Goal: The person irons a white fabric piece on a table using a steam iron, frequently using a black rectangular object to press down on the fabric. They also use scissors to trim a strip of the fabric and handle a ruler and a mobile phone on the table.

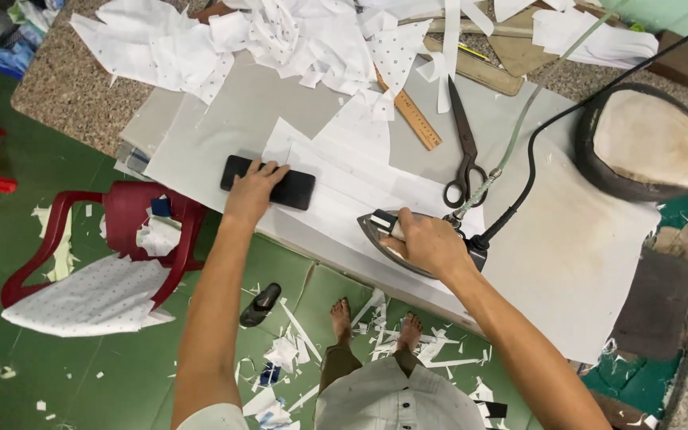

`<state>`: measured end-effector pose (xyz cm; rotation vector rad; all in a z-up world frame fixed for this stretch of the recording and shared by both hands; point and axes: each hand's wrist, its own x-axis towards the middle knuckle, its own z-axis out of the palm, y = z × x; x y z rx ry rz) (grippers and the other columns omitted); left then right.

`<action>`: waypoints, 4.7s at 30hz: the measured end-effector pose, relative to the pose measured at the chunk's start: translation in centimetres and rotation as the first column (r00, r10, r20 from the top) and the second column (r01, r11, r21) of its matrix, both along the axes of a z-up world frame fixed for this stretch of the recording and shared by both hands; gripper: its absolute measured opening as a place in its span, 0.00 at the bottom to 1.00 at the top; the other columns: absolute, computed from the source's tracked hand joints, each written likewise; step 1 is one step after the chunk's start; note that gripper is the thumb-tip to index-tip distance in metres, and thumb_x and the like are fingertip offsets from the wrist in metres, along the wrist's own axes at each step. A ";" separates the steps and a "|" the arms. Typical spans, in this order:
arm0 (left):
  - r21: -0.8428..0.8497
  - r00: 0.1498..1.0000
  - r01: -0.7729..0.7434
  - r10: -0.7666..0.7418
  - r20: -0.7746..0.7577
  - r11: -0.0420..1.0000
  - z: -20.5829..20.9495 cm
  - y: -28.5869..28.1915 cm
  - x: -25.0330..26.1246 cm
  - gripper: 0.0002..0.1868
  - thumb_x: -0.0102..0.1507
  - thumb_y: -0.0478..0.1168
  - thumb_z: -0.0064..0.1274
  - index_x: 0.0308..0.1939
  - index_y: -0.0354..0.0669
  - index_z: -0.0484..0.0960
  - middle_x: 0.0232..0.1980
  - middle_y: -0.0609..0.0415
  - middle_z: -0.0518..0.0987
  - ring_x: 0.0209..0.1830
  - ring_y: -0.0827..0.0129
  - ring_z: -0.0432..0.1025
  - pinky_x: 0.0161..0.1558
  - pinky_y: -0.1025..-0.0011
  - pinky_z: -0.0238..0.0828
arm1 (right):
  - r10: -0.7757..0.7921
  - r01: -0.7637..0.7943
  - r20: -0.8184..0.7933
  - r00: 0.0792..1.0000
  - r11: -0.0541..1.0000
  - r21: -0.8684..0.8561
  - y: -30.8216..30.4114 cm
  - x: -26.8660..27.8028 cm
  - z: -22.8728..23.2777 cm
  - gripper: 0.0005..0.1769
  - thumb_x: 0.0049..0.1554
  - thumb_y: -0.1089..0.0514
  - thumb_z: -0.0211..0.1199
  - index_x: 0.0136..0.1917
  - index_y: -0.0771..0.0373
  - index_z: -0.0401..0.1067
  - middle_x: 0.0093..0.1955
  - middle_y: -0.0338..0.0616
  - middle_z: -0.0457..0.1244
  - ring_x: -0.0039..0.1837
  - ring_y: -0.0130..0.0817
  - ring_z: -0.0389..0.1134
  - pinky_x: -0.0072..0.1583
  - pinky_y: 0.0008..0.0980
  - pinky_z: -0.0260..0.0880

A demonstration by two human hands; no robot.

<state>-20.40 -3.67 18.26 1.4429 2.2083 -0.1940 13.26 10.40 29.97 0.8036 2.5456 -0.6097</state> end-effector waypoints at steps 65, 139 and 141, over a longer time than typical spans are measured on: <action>0.014 0.993 -0.050 0.051 -0.103 0.999 2.3 3.6 17.4 0.39 0.64 0.27 0.52 0.76 0.66 0.64 0.78 0.60 0.64 0.81 0.57 0.51 0.69 0.41 0.61 | 0.118 -0.120 -0.103 0.988 0.993 -0.013 1.8 8.2 -2.6 0.22 0.65 0.43 0.47 0.49 0.65 0.64 0.39 0.60 0.69 0.46 0.57 0.75 0.47 0.52 0.76; 0.316 0.953 -0.180 0.245 -0.180 0.932 -3.7 -6.4 -15.7 0.39 0.64 0.48 0.61 0.77 0.47 0.66 0.71 0.41 0.67 0.73 0.46 0.58 0.69 0.39 0.54 | -0.019 0.020 0.104 0.994 1.000 -0.008 -1.6 -13.8 -0.6 0.29 0.65 0.35 0.48 0.59 0.63 0.65 0.46 0.60 0.70 0.51 0.58 0.75 0.53 0.52 0.75; 0.555 0.921 -0.079 0.274 -0.277 0.828 -4.2 -6.4 -16.6 0.41 0.60 0.57 0.65 0.70 0.36 0.74 0.53 0.44 0.70 0.57 0.51 0.66 0.58 0.54 0.63 | -0.002 0.001 0.056 0.998 1.000 0.010 -2.0 -15.5 -0.2 0.28 0.65 0.36 0.49 0.56 0.64 0.66 0.45 0.62 0.70 0.51 0.59 0.75 0.52 0.54 0.75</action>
